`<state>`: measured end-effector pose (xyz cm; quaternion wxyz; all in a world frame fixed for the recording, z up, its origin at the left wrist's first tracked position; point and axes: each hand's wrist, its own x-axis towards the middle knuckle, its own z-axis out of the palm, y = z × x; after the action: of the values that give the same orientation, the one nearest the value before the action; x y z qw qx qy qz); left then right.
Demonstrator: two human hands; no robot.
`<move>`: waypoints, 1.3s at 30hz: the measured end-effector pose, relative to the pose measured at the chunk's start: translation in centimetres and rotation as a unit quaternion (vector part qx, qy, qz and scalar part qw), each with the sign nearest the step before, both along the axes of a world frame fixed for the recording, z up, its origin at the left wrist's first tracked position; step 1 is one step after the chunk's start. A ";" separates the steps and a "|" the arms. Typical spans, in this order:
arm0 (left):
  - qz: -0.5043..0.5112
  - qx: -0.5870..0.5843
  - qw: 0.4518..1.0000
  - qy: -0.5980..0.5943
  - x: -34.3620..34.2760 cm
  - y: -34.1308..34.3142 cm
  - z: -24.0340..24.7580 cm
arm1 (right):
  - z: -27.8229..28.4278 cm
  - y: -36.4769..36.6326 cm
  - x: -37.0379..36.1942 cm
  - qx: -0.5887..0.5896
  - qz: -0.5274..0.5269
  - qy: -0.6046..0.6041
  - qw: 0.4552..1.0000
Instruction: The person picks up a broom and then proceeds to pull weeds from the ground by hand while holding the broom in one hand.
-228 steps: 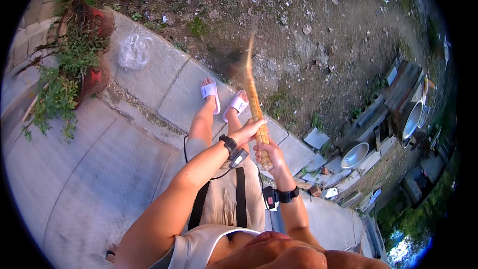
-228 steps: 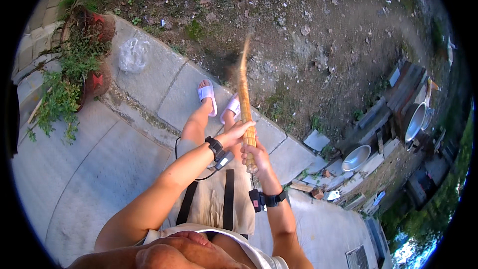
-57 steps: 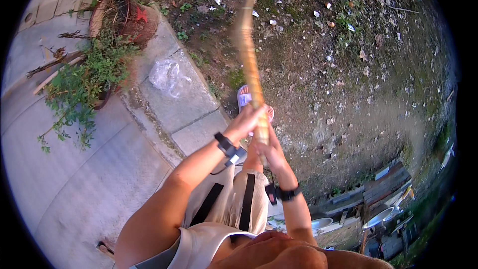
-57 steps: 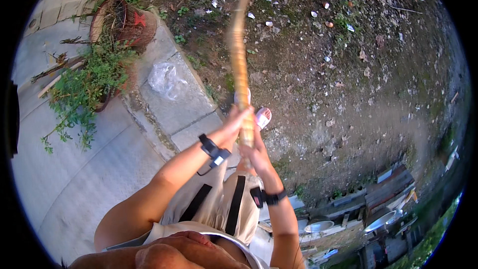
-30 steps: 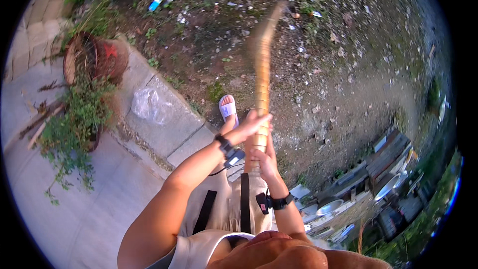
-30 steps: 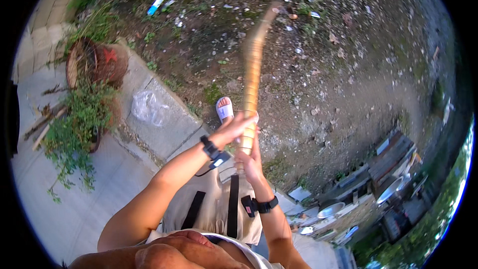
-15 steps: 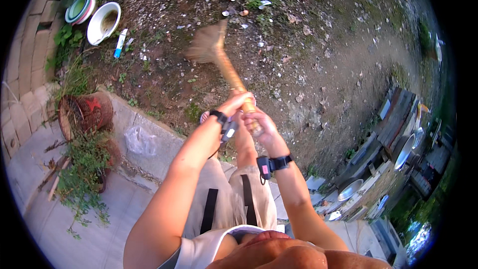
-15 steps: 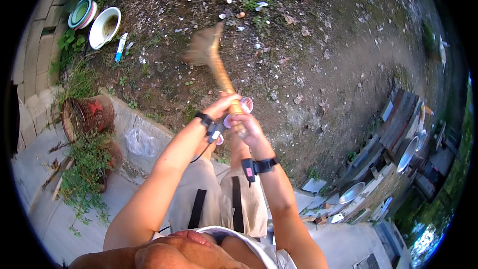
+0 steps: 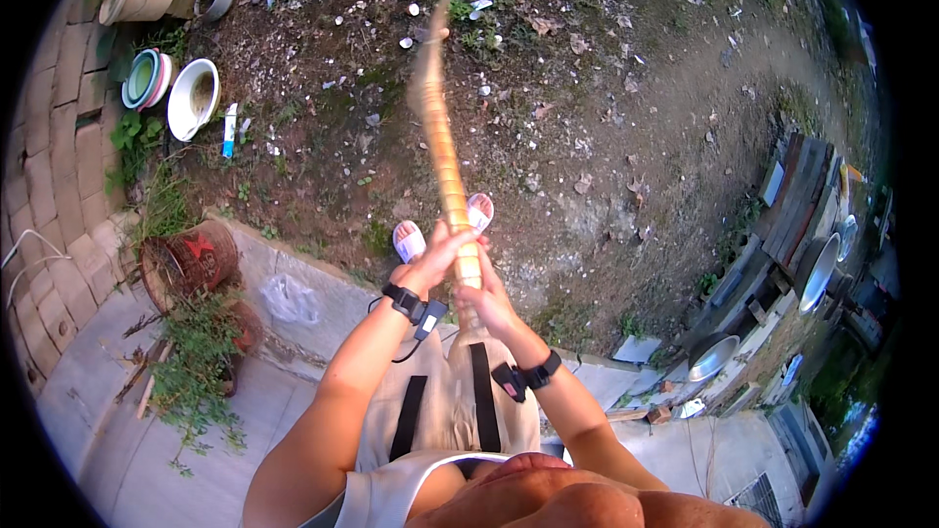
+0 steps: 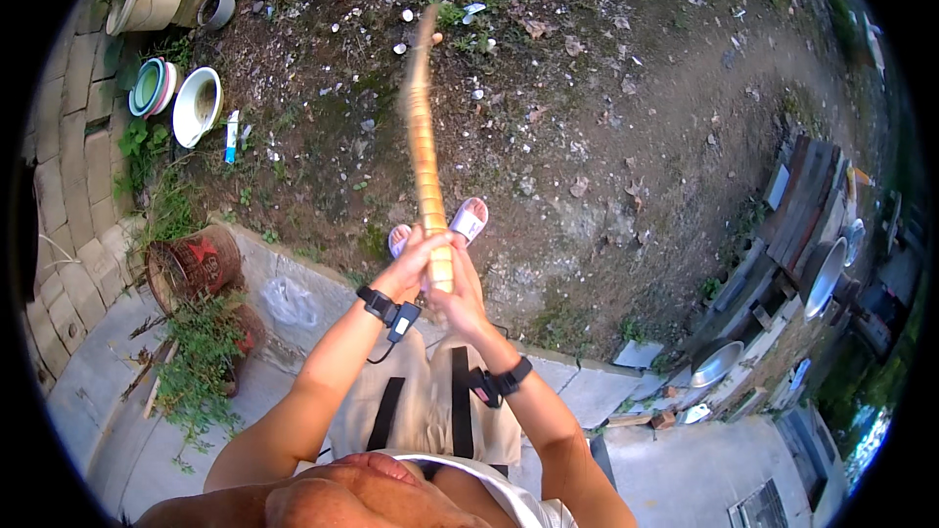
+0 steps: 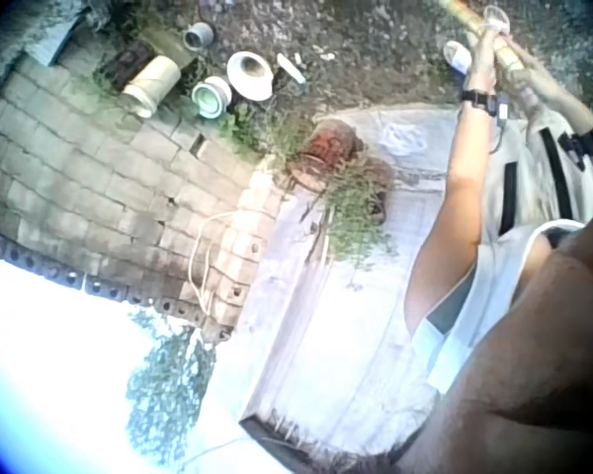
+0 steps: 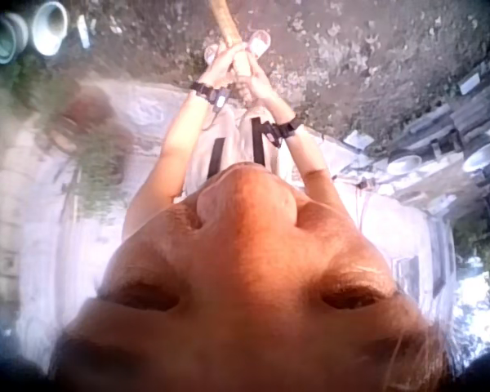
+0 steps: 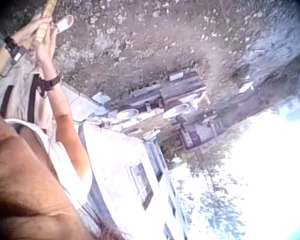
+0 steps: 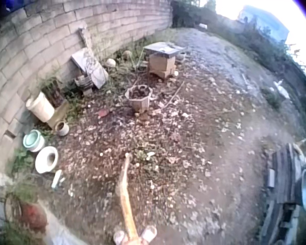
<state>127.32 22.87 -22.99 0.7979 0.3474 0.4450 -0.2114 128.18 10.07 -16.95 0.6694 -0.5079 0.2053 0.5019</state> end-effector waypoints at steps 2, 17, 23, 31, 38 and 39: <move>0.053 0.025 0.998 0.036 1.0 2.0 -0.8 | -1.2 1.7 2.5 0.047 0.007 0.114 0.992; -0.181 -0.119 0.972 -0.089 16.6 -1.1 -6.6 | -2.2 2.0 11.0 -0.070 -0.196 0.003 0.978; -0.127 -0.075 0.978 -0.147 14.9 1.1 -3.2 | 1.1 3.4 11.5 -0.055 -0.143 -0.005 0.988; -0.063 0.113 0.992 -0.013 15.0 15.4 -4.5 | -5.3 13.4 15.9 0.152 -0.065 0.210 0.964; -0.169 0.010 0.986 -0.005 21.4 11.5 -8.8 | -7.3 10.3 18.5 0.139 -0.225 0.195 0.945; -0.186 -0.020 0.981 -0.042 22.2 10.0 -8.2 | -5.5 9.9 18.5 0.086 -0.242 0.156 0.954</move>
<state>149.52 32.88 -31.16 0.7692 0.4166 0.3348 -0.3503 146.67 19.93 -22.49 0.7716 -0.2988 0.3794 0.4139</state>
